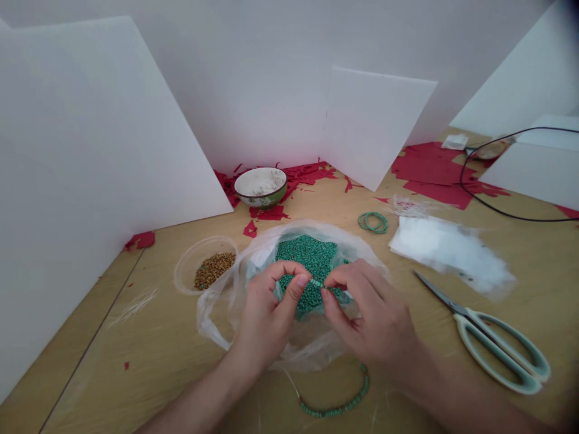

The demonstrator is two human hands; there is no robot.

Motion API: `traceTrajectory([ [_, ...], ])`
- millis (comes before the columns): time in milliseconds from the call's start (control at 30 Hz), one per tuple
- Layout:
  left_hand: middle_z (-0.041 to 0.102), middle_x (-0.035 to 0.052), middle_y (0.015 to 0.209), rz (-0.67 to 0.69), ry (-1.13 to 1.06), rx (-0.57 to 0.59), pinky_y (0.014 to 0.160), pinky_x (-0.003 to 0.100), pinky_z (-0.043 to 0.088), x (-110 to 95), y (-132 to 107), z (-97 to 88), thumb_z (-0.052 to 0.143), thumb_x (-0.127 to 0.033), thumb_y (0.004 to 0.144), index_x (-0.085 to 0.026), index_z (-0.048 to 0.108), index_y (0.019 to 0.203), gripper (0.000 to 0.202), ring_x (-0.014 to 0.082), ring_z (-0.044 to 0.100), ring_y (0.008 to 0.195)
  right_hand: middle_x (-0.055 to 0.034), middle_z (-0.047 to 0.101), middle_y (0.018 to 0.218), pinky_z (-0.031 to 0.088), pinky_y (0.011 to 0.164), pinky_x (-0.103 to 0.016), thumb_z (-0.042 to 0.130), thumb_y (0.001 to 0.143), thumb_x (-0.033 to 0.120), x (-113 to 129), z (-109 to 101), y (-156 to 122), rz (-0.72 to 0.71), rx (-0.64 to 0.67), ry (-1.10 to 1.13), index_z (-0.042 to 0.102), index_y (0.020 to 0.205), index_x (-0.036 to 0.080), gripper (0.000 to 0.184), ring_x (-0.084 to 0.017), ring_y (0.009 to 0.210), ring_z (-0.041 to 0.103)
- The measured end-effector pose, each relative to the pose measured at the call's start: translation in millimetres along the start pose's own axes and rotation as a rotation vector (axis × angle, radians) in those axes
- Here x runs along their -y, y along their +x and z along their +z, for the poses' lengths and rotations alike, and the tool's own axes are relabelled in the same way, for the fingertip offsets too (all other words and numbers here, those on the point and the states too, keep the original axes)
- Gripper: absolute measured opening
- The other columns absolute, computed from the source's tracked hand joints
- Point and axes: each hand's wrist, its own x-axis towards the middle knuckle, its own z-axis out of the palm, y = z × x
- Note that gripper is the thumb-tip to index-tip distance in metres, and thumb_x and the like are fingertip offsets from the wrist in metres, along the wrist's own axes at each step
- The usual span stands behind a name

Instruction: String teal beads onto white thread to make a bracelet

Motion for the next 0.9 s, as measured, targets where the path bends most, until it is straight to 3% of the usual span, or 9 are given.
traceTrajectory([
  [367,0.067,0.0028,0.088,0.077,0.092,-0.023,0.081,0.028,0.044,-3.3,-5.4,1.0,0.055,-0.027,0.092,-0.021,0.063,0.087,0.011,0.0178,0.06,0.086,-0.0056,0.059,0.084,0.046,0.073,-0.032,0.061,0.085,0.013,0.7,1.2,-3.3,0.021,-0.024,0.015,0.055,0.096,0.014,0.012,-0.017,0.08,0.055],
  [900,0.065,0.0003,0.09,0.164,0.132,-0.009,0.082,0.028,0.045,-1.3,-7.1,0.4,0.054,-0.025,0.094,-0.02,0.06,0.089,0.009,0.014,0.059,0.088,-0.0049,0.06,0.079,0.047,0.072,-0.032,0.059,0.086,0.007,1.4,1.8,-2.1,-0.021,-0.021,0.022,0.055,0.092,0.015,0.011,-0.017,0.076,0.055],
])
